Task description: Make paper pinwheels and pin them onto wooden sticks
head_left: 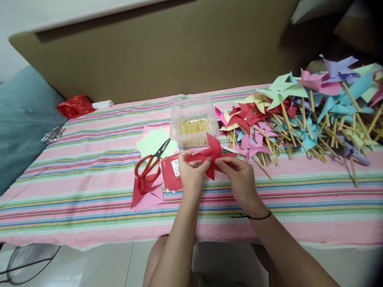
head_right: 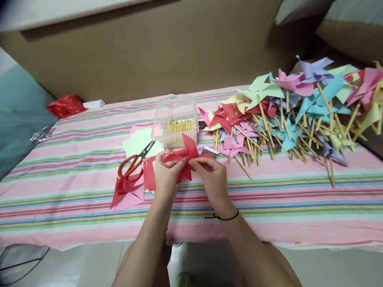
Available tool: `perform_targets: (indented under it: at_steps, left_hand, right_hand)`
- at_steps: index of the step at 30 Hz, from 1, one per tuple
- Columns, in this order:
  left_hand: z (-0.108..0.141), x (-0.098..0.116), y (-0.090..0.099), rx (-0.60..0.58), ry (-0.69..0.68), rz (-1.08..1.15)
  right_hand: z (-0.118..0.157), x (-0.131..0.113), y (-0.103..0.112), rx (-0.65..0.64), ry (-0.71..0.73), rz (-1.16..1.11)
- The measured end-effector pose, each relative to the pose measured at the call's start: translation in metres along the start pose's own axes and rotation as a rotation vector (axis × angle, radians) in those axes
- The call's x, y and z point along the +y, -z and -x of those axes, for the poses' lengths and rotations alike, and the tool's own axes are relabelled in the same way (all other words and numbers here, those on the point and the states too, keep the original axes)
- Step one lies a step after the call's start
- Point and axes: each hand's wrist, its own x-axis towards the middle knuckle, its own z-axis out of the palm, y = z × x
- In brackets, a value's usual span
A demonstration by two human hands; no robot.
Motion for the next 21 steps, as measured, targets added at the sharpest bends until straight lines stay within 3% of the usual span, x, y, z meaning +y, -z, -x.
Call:
perform_targets:
  at_steps: [11,21]
  left_hand:
    - [0.0046,0.0007,-0.0048,-0.065,0.038,0.048]
    - [0.0051,-0.0016,-0.0051,-0.068,0.074,0.066]
  right_hand:
    - [0.0027,0.0014,-0.0044,0.175,0.04,-0.006]
    - [0.0048,-0.0066,-0.0081,0.255,0.025,-0.074]
